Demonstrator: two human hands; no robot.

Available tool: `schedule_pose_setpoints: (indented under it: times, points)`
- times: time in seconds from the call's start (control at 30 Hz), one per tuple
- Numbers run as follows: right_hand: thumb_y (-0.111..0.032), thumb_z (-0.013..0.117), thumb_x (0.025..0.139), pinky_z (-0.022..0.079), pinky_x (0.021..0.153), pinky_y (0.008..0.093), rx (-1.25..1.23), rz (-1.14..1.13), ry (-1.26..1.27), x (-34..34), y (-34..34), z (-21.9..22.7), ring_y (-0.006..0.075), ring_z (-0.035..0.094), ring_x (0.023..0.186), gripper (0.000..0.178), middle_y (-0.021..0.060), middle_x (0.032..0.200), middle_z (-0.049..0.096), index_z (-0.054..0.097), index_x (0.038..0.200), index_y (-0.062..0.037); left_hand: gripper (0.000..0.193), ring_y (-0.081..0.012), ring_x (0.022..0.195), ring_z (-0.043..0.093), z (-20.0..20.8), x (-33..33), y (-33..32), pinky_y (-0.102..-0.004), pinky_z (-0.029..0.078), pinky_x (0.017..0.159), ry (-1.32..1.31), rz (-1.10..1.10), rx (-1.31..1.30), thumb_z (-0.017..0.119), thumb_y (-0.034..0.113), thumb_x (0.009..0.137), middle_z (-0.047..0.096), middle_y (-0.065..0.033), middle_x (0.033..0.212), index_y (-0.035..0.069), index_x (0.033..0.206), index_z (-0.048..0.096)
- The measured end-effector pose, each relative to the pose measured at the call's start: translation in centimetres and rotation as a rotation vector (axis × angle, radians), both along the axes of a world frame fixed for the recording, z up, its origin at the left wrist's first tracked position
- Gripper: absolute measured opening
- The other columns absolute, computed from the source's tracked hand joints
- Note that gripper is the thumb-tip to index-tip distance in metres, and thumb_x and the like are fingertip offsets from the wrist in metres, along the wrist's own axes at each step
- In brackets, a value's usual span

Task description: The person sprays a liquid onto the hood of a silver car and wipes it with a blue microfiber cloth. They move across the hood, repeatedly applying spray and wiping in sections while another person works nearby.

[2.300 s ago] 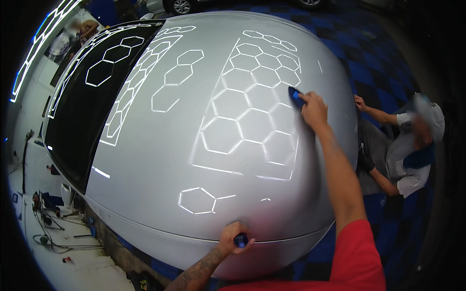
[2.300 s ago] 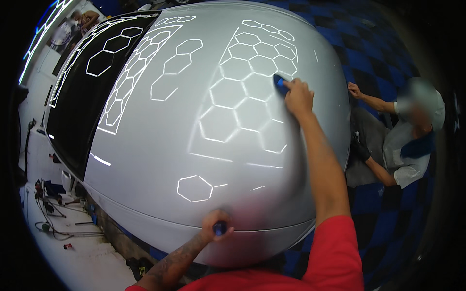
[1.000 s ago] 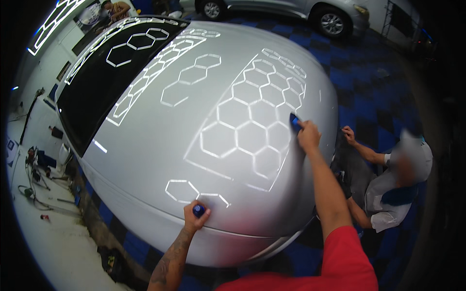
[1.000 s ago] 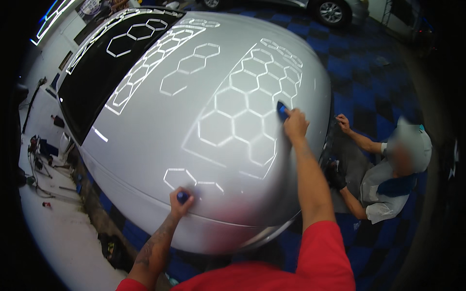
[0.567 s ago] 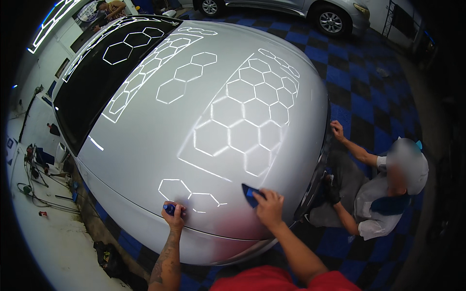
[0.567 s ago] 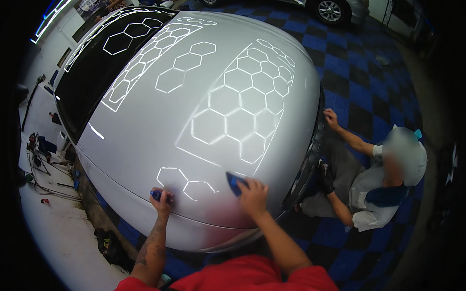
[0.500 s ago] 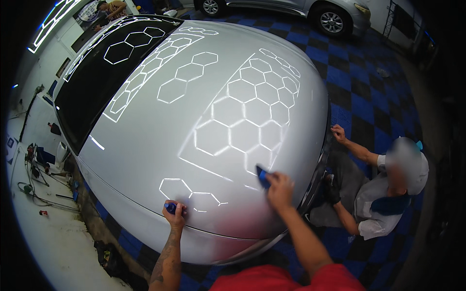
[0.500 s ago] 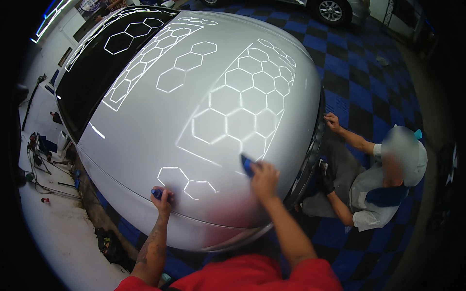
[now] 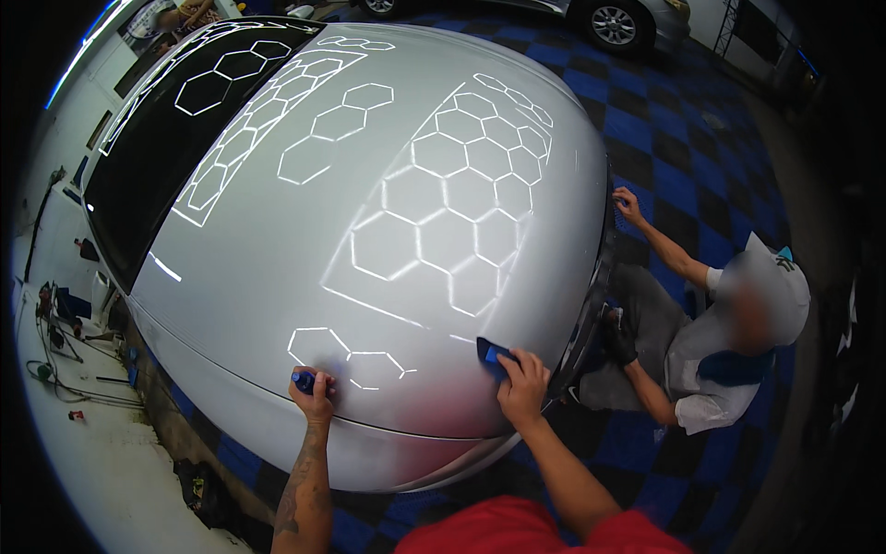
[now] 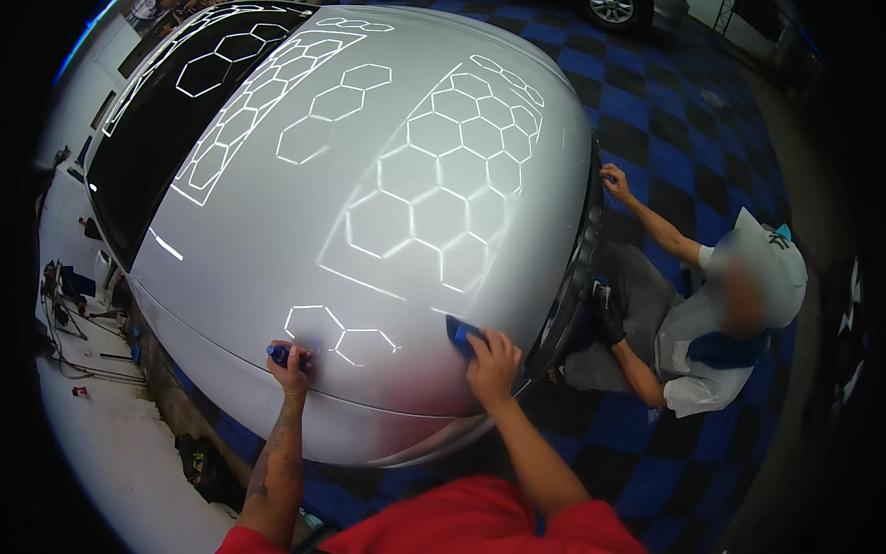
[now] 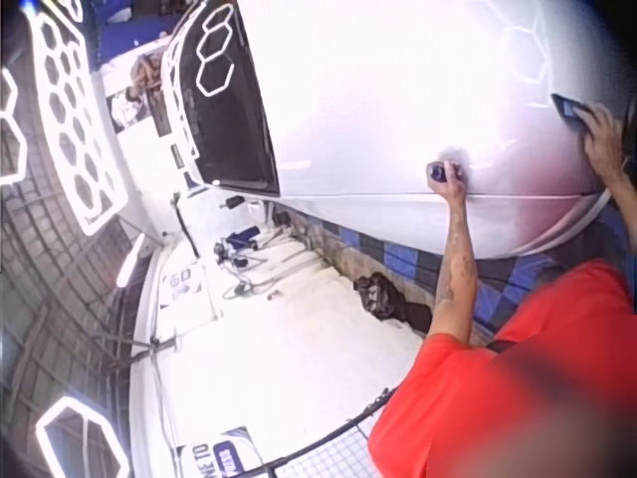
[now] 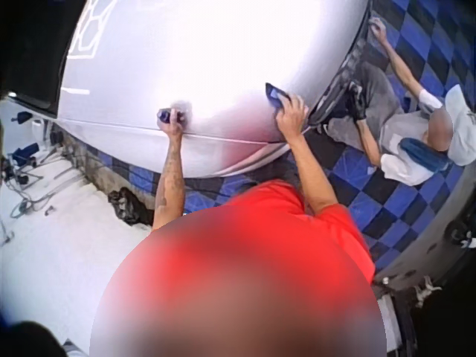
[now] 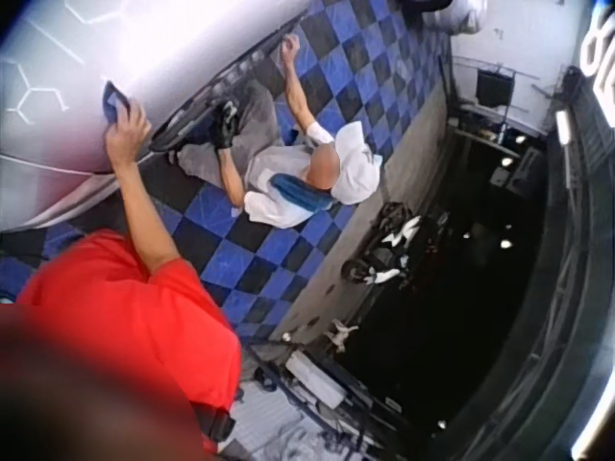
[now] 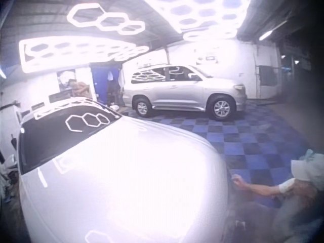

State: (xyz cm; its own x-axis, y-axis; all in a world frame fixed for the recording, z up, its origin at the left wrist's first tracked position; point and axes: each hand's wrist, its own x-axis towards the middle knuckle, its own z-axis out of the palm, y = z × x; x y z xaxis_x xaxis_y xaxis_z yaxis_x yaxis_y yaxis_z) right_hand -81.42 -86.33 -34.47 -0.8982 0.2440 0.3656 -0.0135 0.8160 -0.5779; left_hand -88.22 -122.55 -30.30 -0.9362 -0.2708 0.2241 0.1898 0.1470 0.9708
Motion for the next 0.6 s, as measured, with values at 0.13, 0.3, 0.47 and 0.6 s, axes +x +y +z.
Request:
schedule_pose_setpoints:
  times: [0.13, 0.3, 0.47, 0.6]
  points:
    - [-0.004, 0.056, 0.072, 0.036, 0.098, 0.0512, 0.053, -0.117, -0.122, -5.6, 5.3, 0.7, 0.0307, 0.05, 0.115, 0.04, 0.0072, 0.119, 0.057, 0.067, 0.108, -0.0163, 0.024, -0.0141, 0.06, 0.06, 0.0, -0.3, -0.1, -0.0239, 0.048, 0.047, 0.002, 0.002, 0.001, 0.064, 0.022, 0.085, 0.057, -0.0051, 0.069, 0.005, 0.088, 0.048]
    - [-0.008, 0.054, 0.085, 0.042, 0.092, 0.049, -0.067, -0.215, 0.055, -18.7, 16.7, 1.5, 0.0345, 0.051, 0.114, 0.025, 0.0113, 0.117, 0.059, 0.063, 0.109, -0.0116, 0.026, -0.014, 0.06, 0.059, -0.1, 0.1, -0.5, -0.0243, 0.048, 0.047, -0.01, 0.009, -0.024, 0.065, 0.024, 0.085, 0.057, -0.005, 0.069, 0.004, 0.088, 0.048]
    - [-0.01, 0.055, 0.086, 0.039, 0.097, 0.0473, 0.04, -0.267, 0.078, -5.7, 10.0, -1.9, 0.0359, 0.051, 0.113, 0.024, 0.0138, 0.12, 0.058, 0.062, 0.109, -0.009, 0.029, -0.0143, 0.06, 0.059, -0.2, 0.2, -0.4, -0.0243, 0.047, 0.047, 0.008, -0.003, -0.015, 0.066, 0.026, 0.085, 0.057, -0.0059, 0.069, 0.004, 0.088, 0.048]
    - [0.001, 0.053, 0.07, 0.036, 0.099, 0.0493, -0.046, -0.177, -0.012, 3.5, 5.1, -3.7, 0.0349, 0.051, 0.117, 0.039, 0.0136, 0.119, 0.058, 0.063, 0.107, -0.0075, 0.027, -0.014, 0.06, 0.06, 0.0, 0.3, -0.1, -0.024, 0.048, 0.047, -0.001, 0.017, 0.015, 0.066, 0.024, 0.084, 0.057, -0.0056, 0.069, 0.004, 0.088, 0.048]
